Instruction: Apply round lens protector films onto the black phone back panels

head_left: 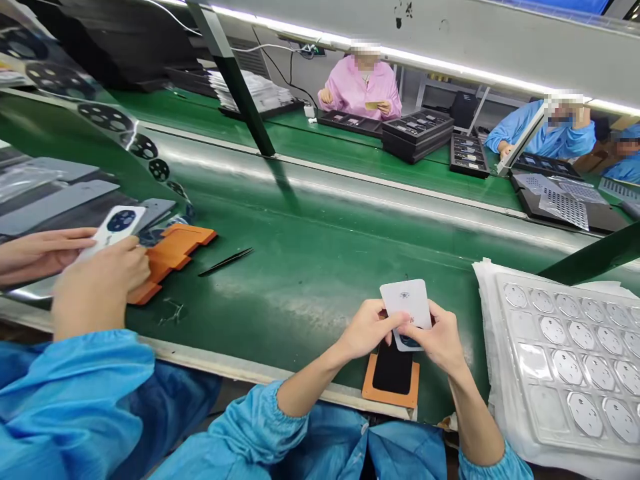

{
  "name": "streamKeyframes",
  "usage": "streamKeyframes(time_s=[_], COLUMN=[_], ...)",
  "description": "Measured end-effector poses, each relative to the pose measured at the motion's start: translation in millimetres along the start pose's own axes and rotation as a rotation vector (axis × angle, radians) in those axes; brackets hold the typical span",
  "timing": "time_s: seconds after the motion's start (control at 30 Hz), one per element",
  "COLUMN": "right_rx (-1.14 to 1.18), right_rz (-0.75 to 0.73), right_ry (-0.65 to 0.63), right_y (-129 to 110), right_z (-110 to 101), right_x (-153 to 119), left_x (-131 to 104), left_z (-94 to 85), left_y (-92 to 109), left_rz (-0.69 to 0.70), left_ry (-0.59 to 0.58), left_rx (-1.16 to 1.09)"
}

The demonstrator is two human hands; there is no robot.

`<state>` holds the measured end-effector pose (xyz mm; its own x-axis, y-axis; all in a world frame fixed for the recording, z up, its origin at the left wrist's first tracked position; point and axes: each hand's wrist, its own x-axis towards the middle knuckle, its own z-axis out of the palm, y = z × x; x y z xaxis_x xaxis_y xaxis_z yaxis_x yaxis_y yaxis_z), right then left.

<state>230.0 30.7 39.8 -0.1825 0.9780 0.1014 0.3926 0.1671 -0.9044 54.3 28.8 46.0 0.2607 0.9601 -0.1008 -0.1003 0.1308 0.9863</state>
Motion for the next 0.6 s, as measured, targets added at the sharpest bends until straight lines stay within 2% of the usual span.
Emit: streamKeyframes(time_s=[0.07, 0.13, 0.17, 0.23, 0.3, 0.4, 0.6], right_rx=[-0.195, -0.339, -0.373, -0.376, -0.338, -0.284, -0.214], right_rz=[-0.173, -0.337, -0.391, -0.444, -0.448, -0.41, -0.391], right_ry=[0.254, 0.521, 0.581, 0.559, 0.488, 0.499, 0.488], right_y=[-4, -9, -12, -15, -17, -18, -15], right_z=[-2, -1, 0, 5, 10, 15, 14], right_x=[-2, -6, -8, -12, -13, -13, -13], left_x=[2, 3, 3, 0, -4, -11, -17], left_z=[1.5, 5.5, 8.9, 17.9, 28.3, 40.2, 41.0], left_y=[-5, -10, -12, -17, -20, -25, -29], left_rz=[0.043, 0.082, 0.099, 0.136, 0.19, 0.277, 0.389], left_ry=[0.119, 0.289, 0.358, 0.406, 0.366, 0.3, 0.293], left_rx=[-0.069, -0.127, -0.166, -0.245, -0.278, -0.207, -0.054])
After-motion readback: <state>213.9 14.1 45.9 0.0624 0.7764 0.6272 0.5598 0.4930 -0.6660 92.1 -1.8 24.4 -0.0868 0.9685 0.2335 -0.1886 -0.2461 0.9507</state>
